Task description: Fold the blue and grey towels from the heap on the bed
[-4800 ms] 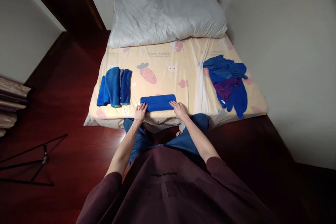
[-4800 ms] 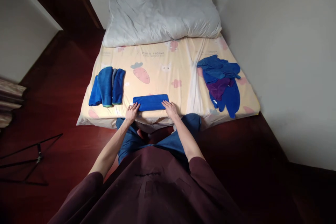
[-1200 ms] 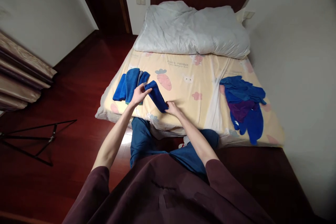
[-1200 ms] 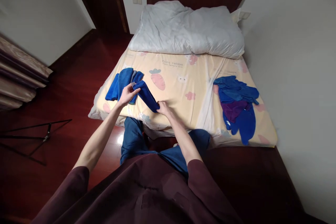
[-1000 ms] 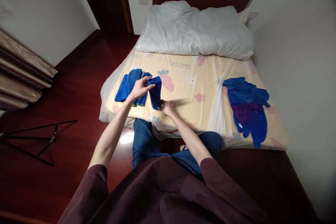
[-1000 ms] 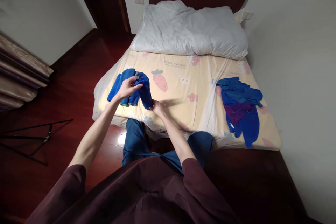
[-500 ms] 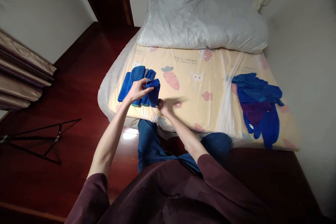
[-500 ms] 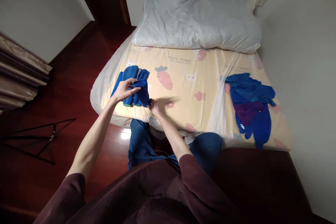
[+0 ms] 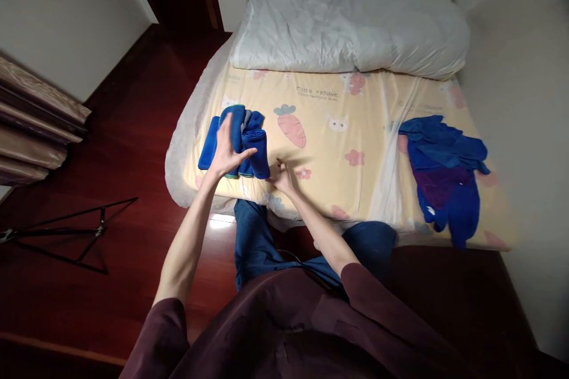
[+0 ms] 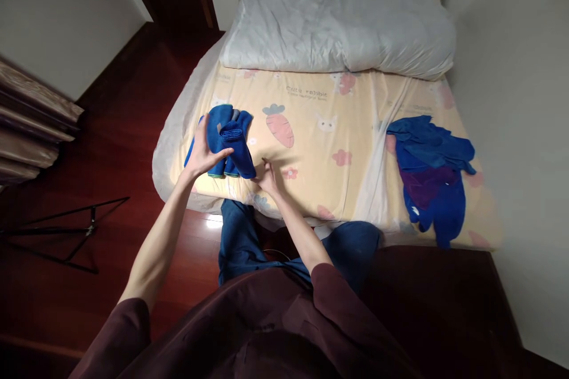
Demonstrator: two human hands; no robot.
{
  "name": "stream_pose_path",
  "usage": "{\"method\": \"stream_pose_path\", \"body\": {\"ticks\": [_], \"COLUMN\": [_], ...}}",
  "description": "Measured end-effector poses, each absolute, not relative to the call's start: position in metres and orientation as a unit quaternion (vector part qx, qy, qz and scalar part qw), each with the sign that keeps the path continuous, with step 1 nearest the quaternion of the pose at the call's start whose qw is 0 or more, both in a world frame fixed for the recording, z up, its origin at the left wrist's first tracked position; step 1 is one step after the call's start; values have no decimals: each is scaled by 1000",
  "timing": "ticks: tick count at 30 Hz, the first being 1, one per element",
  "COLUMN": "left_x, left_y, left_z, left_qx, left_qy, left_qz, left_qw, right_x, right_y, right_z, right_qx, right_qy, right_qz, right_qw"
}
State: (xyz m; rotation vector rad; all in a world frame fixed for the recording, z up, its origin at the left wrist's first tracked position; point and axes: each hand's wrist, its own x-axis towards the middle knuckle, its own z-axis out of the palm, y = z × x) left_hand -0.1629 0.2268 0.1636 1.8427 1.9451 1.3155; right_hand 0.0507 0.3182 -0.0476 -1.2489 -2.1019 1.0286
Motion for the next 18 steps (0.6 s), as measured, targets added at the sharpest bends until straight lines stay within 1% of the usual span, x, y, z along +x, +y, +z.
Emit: {"method": "stream_pose_path", "body": {"ticks": [3, 5, 6, 9, 12, 15, 18], "left_x": [-144, -119, -103, -46, 14, 57, 67], "left_y": [201, 178, 165, 127, 91, 65, 56], "left_z": [151, 132, 120, 74, 24, -15, -37], "left_qx": [599, 636, 676, 788, 809, 782, 753], "left_qy": [656, 635, 614, 530, 493, 492, 503], "left_qz": [459, 438, 407, 257, 150, 105, 121], "left_qw": [-17, -14, 18, 176, 282, 368, 408], "right_x": [92, 124, 141, 187, 228, 263, 295], "right_y": [311, 301, 294, 268, 242, 221, 210], "right_z": [-55, -60, -62, -66, -66, -63, -56], "right_qx": [-475, -471, -469, -473, -491, -516, -547], "right_qy": [-735, -719, -713, -701, -681, -642, -579], "right_qz": [376, 391, 396, 406, 415, 425, 436], "right_qw": [303, 329, 338, 347, 350, 375, 419]}}
